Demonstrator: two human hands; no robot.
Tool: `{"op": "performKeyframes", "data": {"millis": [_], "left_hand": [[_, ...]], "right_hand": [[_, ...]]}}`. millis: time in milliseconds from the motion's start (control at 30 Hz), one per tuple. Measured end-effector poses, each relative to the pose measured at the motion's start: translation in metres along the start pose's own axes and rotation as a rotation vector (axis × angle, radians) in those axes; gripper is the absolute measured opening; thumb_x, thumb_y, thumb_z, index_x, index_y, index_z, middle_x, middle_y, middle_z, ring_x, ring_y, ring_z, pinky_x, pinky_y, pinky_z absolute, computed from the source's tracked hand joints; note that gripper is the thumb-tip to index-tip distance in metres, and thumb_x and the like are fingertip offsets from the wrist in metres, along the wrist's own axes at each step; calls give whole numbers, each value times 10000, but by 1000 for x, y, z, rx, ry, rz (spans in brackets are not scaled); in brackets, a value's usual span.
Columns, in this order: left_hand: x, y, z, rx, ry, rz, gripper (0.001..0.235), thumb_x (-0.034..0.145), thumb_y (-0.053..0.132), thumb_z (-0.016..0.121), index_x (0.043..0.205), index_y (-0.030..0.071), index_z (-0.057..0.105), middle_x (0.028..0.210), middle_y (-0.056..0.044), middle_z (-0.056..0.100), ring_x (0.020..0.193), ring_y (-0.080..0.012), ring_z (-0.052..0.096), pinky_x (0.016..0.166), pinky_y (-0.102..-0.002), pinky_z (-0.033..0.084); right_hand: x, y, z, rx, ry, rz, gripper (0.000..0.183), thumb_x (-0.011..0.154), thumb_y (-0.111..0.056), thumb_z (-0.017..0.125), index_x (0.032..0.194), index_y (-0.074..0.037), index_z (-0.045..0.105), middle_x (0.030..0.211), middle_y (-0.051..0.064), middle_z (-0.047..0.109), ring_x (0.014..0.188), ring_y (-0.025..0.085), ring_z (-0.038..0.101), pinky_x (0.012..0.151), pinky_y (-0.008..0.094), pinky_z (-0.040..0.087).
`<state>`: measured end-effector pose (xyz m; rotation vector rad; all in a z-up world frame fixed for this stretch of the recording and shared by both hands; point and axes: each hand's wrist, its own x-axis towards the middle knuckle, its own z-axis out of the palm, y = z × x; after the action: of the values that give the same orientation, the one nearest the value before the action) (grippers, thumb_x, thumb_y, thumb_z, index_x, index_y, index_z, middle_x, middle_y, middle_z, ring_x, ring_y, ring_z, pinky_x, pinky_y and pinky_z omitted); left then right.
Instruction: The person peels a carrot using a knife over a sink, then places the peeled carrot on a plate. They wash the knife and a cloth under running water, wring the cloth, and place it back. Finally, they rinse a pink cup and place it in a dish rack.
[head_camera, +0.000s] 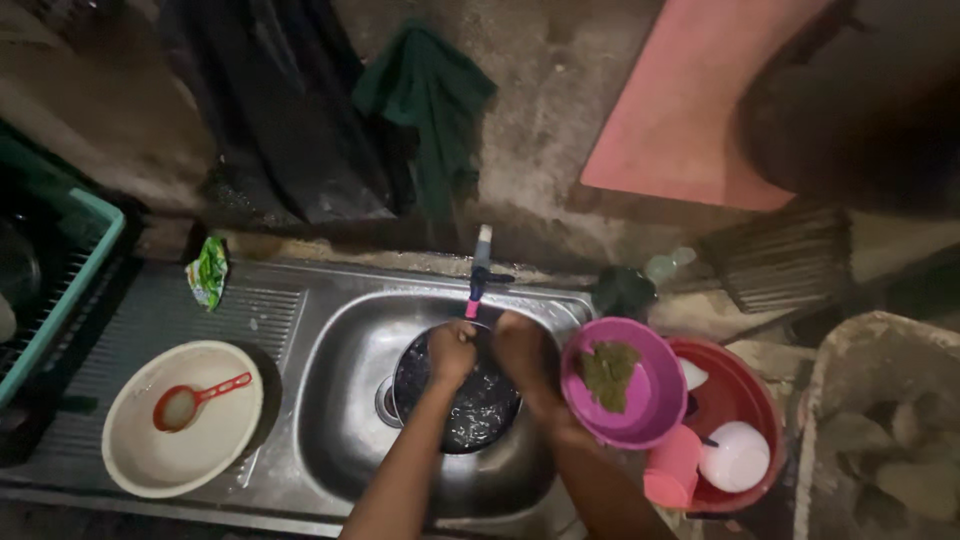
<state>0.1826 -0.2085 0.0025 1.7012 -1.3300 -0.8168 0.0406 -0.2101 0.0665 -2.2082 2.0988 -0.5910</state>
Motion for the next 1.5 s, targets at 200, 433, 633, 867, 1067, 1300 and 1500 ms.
{"op": "performKeyframes", "data": {"millis": [200,433,633,867,1067,1300,1500], "left_hand": [[-71,43,-75,419,-160,209,485,580,109,854,1058,112,770,1210,-247,650,1190,-469,565,991,-579,418],[-127,58,-129,389,-63,196,270,730,-57,655,953,64,749,1090,-130,720,1098,-339,669,992,-406,513],[-154,86,-130,906,-574,137,741,638,223,919,1296,82,610,1667,-274,139,1566,-424,56,1149,-669,36],[-186,103,-105,781,-574,257,586,806,263,769,1346,132,580,1667,-239,137,1573,-409,-6,1179,-720,-46],[-214,115,-61,625,-525,494,595,796,229,744,1354,114,571,1593,-277,252,1523,-449,112,1174,-699,50],[-280,133,34,291,-682,663,508,811,136,706,1300,57,593,1359,-245,578,1309,-437,517,1121,-490,413],[-332,114,152,206,-780,539,490,862,158,709,1311,14,573,1350,-271,570,1236,-448,542,1027,-492,445]], "right_hand": [[-69,-34,-7,587,-201,-143,225,693,-199,764,878,-90,696,905,190,687,919,399,646,798,496,497],[-122,-48,11,342,-204,125,45,744,-112,679,787,-99,674,924,158,679,939,383,658,807,488,505],[-168,-39,-3,461,-468,-162,936,564,-220,903,1420,-44,568,1557,374,283,1396,538,364,1106,502,396],[-207,12,-26,460,-360,13,711,827,-311,814,1435,-66,537,1581,305,359,1489,439,335,1207,476,292],[-223,67,-59,420,-32,187,541,795,-251,800,1284,-77,645,1447,247,518,1377,402,452,1140,477,355],[-279,185,-78,422,387,306,248,845,-183,771,1060,-78,707,1128,119,713,1105,325,668,973,406,553],[-340,292,-60,527,33,700,500,737,-265,859,1155,-58,680,1138,145,679,941,282,708,836,390,570]]}}
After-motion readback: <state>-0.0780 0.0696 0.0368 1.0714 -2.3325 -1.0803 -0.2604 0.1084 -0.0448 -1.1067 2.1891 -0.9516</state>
